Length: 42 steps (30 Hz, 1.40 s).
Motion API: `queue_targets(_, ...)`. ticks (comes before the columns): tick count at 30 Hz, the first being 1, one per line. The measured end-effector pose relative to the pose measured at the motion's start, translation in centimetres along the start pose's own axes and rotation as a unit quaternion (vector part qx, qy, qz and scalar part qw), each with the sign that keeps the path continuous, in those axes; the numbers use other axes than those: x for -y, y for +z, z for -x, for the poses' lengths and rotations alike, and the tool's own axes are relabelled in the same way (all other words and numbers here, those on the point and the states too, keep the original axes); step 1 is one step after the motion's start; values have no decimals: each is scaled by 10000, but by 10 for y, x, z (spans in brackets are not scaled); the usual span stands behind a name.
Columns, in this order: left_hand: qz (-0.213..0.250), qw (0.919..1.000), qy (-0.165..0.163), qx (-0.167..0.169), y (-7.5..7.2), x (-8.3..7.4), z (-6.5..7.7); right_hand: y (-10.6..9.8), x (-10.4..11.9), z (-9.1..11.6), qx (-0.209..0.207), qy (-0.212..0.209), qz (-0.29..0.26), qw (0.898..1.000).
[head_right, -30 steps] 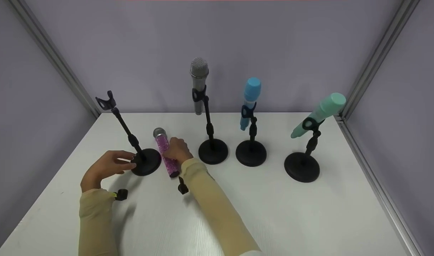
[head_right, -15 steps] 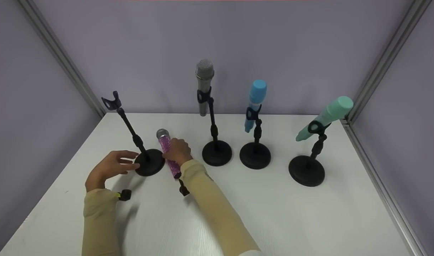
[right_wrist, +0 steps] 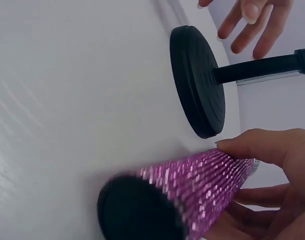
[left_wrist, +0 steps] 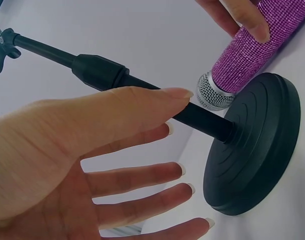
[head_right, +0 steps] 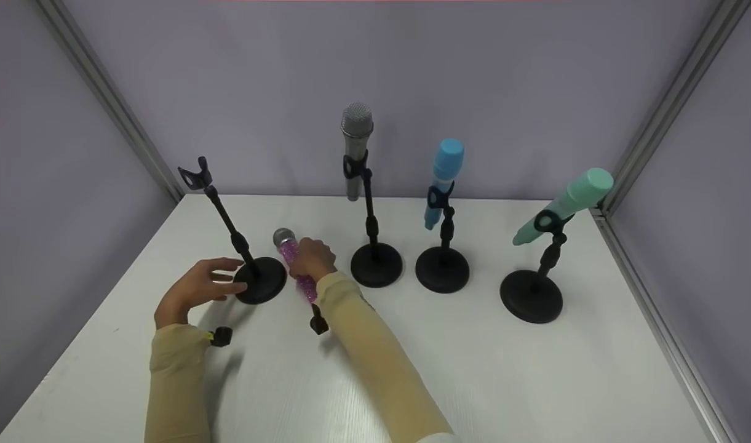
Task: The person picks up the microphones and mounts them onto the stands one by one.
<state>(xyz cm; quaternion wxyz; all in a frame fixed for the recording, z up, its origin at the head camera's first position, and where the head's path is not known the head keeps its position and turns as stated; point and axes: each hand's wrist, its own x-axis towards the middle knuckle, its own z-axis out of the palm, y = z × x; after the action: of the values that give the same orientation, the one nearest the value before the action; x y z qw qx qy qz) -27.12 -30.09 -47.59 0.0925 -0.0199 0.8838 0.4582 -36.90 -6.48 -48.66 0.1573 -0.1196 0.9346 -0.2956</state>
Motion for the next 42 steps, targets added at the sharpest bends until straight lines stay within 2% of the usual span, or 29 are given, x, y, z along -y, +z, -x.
queue_targets(7,3,9999,111,93,3,-1,-4,-15,-5,4,305,3,-157,9994)
queue_targets(11,-31,9999,93,113,5,-2,-7,-27,-8,5,565,22,-482,9972)
queue_targets(17,-369,9993,90,-73,10,-3,-13,-46,-14,8,859,-63,-875,9924)
queue_targets(22,-445,9988,162,-136,13,-3,-19,-60,-19,12,964,-235,-993,9901)
queue_targets(29,-544,9980,201,-267,17,3,-26,-70,-19,18,827,-593,-1117,9885)
queue_targets(37,-257,9942,320,-997,23,9,-35,-76,-16,24,499,-1080,-1397,9830)
queue_targets(42,-249,9928,325,-1123,26,15,-38,-78,-16,26,460,-1219,-1570,9790)
